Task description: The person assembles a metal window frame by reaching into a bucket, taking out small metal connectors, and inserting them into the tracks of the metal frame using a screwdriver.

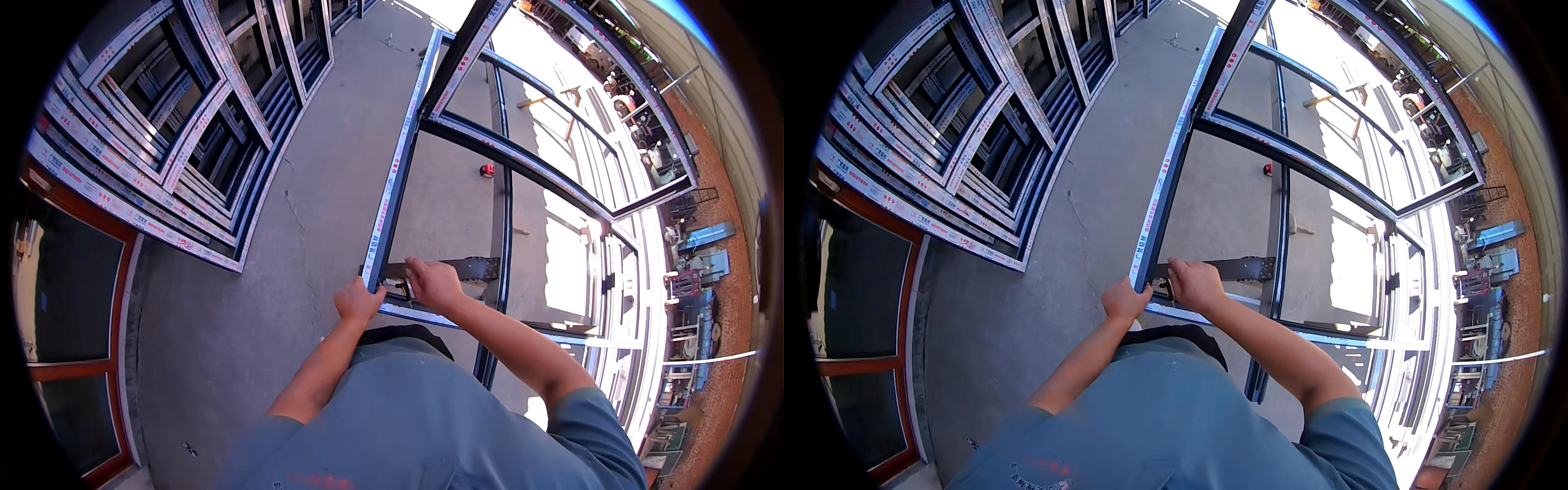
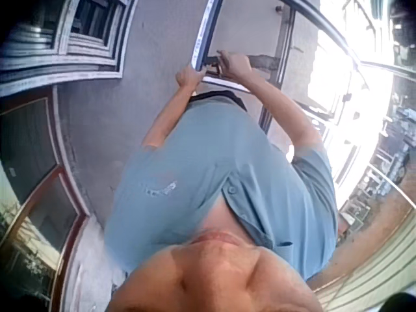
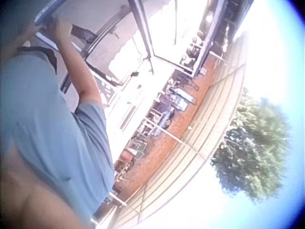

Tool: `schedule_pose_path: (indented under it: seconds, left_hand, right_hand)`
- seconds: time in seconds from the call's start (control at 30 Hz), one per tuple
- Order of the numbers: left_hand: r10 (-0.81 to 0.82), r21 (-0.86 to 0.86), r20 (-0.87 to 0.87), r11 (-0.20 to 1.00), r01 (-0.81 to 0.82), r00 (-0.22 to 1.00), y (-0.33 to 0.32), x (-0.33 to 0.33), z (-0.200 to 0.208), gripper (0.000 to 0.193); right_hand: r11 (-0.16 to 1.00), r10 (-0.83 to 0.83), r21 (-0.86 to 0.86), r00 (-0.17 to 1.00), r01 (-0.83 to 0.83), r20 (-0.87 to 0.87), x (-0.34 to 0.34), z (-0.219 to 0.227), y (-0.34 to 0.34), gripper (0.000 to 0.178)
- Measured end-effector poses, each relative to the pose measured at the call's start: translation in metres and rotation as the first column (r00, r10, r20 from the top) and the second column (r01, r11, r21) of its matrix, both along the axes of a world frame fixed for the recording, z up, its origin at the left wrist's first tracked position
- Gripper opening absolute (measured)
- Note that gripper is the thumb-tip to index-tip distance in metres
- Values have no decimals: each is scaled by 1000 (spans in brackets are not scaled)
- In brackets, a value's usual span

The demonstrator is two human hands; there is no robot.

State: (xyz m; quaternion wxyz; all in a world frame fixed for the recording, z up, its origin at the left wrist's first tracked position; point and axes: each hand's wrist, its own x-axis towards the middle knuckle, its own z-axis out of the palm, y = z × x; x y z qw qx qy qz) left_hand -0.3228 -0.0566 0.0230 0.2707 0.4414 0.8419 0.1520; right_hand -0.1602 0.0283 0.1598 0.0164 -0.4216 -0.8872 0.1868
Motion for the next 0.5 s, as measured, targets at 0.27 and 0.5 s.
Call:
schedule_pose_path:
  seconds: [0.27, 0.5]
  left_hand:
    - [1, 98, -52, 995, 4, 999, 3, 7, -3, 47]
    - [4, 93, -36, 996, -1, 999, 2, 7, -5, 45]
  right_hand:
    - [771, 564, 247, 810, -587, 161, 12, 4, 13, 23]
    - [846, -467, -337, 879, 414, -93, -18, -22, -13, 72]
